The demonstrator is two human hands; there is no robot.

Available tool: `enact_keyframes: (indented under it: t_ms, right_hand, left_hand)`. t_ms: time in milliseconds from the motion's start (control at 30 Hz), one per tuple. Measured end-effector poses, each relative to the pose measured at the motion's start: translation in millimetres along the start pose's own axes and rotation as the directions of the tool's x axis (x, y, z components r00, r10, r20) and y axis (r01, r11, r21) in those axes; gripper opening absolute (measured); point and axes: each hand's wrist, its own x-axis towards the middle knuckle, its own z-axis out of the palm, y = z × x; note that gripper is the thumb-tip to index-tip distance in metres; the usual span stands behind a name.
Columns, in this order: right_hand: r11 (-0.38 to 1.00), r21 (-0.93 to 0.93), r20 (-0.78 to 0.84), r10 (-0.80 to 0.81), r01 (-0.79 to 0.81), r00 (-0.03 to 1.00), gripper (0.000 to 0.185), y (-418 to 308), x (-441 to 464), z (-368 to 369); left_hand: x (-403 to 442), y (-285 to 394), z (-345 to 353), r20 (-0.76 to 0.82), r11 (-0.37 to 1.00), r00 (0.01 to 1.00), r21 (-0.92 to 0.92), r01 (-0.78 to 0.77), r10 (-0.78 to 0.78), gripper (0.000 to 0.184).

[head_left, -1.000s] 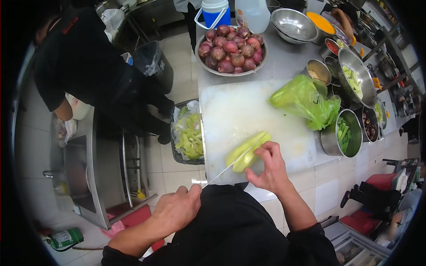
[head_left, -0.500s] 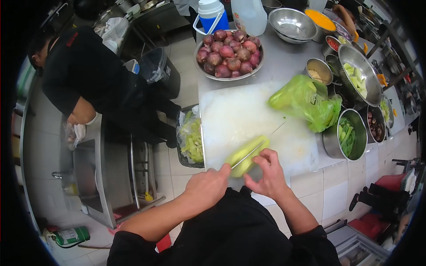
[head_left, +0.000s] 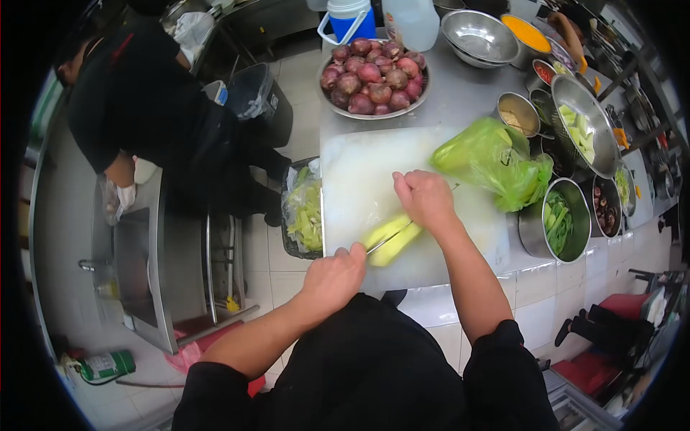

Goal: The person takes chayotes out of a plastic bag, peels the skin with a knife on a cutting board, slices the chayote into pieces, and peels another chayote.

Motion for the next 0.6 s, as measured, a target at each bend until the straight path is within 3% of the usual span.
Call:
enact_keyframes:
  t_ms: [133,267,333,433,533,600]
  right_hand:
    - [0.999,0.023,0.042,0.026,-0.027,0.999,0.041,-0.9,11.5,-0.6]
    - [0.995,-0.097,0.117,0.041,-0.030,0.992,0.042,-3.7,22.6,-1.1]
    - [0.991,-0.128,0.168,0.057,-0.036,0.984,0.043,0.8,21.8,1.9]
    - [0.998,-0.031,0.089,0.056,-0.054,0.994,0.042,-2.0,16.1,-2.6]
    - [0.978,0.021,0.093,0.205,-0.208,0.974,0.036,41.2,11.9,7.3]
    - [0.962,0.157,-0.048,0.234,-0.224,0.971,0.027,33.5,9.2,3.3]
  left_hand:
    - [8.2,-0.9,-6.7,0.136,0.994,0.987,-0.051,0.094,-0.087,0.020]
    - [5.3,-9.1,-25.7,0.208,0.979,0.967,-0.110,0.170,-0.145,0.033]
    - [-3.9,-15.6,-33.0,0.325,0.975,0.933,-0.103,0.196,-0.153,0.038]
    - [-8.1,-15.8,2.9,0.238,0.974,0.968,-0.188,0.131,-0.084,0.040]
    - [1.3,-8.5,2.4,0.238,0.979,0.965,-0.138,0.147,-0.111,0.035]
    - [3.7,-9.4,4.4,0.254,0.974,0.959,-0.153,0.166,-0.123,0.036]
